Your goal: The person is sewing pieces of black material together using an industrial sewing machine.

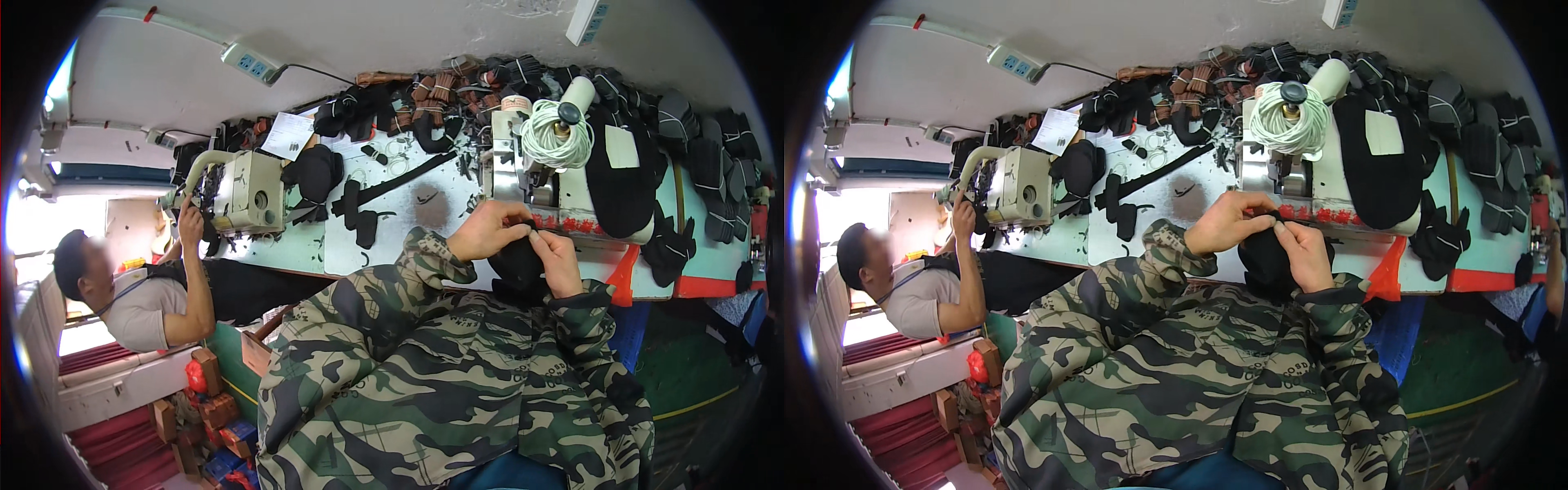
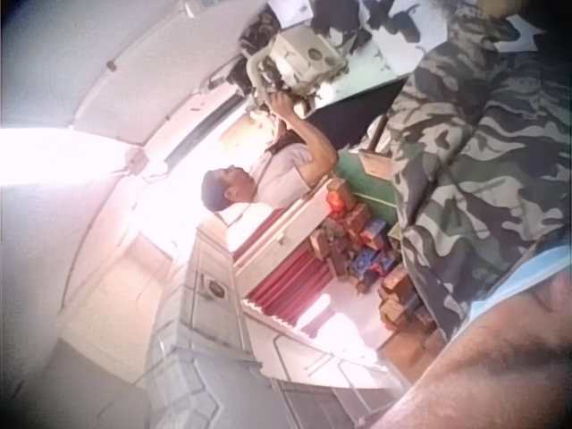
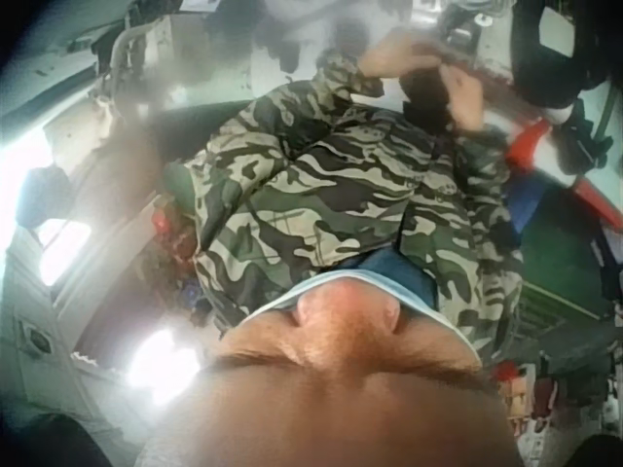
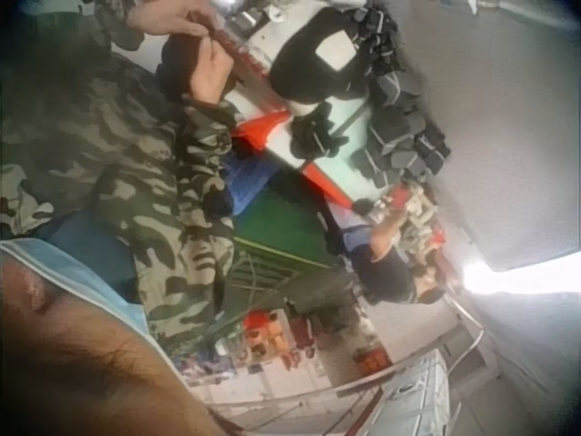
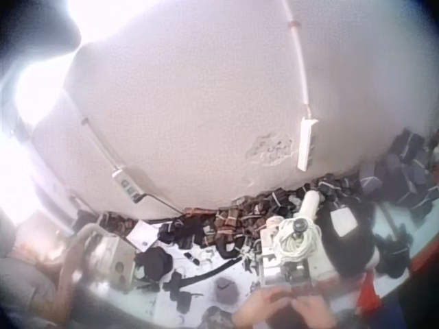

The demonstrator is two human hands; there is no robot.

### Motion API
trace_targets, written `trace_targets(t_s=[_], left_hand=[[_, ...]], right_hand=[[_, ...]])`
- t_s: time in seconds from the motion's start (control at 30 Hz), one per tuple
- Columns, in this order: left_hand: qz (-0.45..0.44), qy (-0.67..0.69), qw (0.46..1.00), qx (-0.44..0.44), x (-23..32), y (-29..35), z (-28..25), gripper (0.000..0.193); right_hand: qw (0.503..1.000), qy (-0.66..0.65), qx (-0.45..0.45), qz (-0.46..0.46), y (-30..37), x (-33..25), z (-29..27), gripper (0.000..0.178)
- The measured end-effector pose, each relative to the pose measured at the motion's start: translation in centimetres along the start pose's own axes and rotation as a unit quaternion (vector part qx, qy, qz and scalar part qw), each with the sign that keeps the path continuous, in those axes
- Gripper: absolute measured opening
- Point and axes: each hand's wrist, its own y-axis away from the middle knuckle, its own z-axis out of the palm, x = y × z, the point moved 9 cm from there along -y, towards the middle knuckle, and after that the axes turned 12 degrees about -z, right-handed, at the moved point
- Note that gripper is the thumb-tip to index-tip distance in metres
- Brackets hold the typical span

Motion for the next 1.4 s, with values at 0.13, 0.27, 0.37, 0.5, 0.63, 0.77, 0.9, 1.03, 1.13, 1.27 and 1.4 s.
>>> trace_targets(t_s=[0.13, 0.27, 0.37, 0.5, 0.63, 0.77, 0.9, 1.03, 1.13, 1.27, 1.4], left_hand=[[0.035, -0.121, 0.989, 0.081, 0.8, -0.6, 0.1, 0.019], [-0.015, -0.139, 0.982, 0.124, -0.5, -0.7, -1.3, 0.02], [-0.081, -0.189, 0.965, 0.161, -0.9, -1.4, -3.2, 0.022], [-0.066, -0.271, 0.95, 0.142, -1.6, -2.6, -2.9, 0.023], [-0.093, -0.325, 0.928, 0.16, -1.2, -4.1, -3.2, 0.024], [-0.112, -0.35, 0.918, 0.151, -0.5, -4.7, -3.3, 0.024], [-0.12, -0.36, 0.916, 0.127, -0.5, -5.0, -3.1, 0.025], [-0.118, -0.38, 0.908, 0.13, 0.0, -5.6, -2.5, 0.025], [-0.11, -0.324, 0.937, 0.061, -0.7, -6.0, -2.5, 0.025], [-0.175, -0.195, 0.965, 0.013, -0.8, -4.1, -3.0, 0.026], [-0.195, -0.139, 0.97, -0.042, -1.3, -2.4, -1.8, 0.027]], right_hand=[[0.996, -0.02, 0.083, -0.003, -0.3, 1.1, -1.4, 0.028], [0.998, -0.034, 0.05, 0.018, -1.1, 1.7, 0.2, 0.027], [0.995, -0.066, -0.05, 0.053, 0.2, 3.9, 2.0, 0.024], [0.99, -0.131, -0.011, 0.06, 0.4, 3.5, 2.4, 0.021], [0.974, -0.192, 0.005, 0.116, 0.1, 5.4, 2.5, 0.018], [0.967, -0.223, 0.005, 0.126, 0.1, 4.5, 2.9, 0.017], [0.949, -0.28, 0.033, 0.139, 0.2, 3.9, 3.2, 0.018], [0.895, -0.412, 0.056, 0.16, 0.5, 3.6, 3.2, 0.014], [0.866, -0.47, 0.04, 0.164, 0.7, 5.0, 3.5, 0.012], [0.909, -0.386, 0.078, 0.134, 0.6, 5.2, 2.5, 0.016], [0.951, -0.285, 0.083, 0.089, 1.0, 3.6, 1.3, 0.017]])
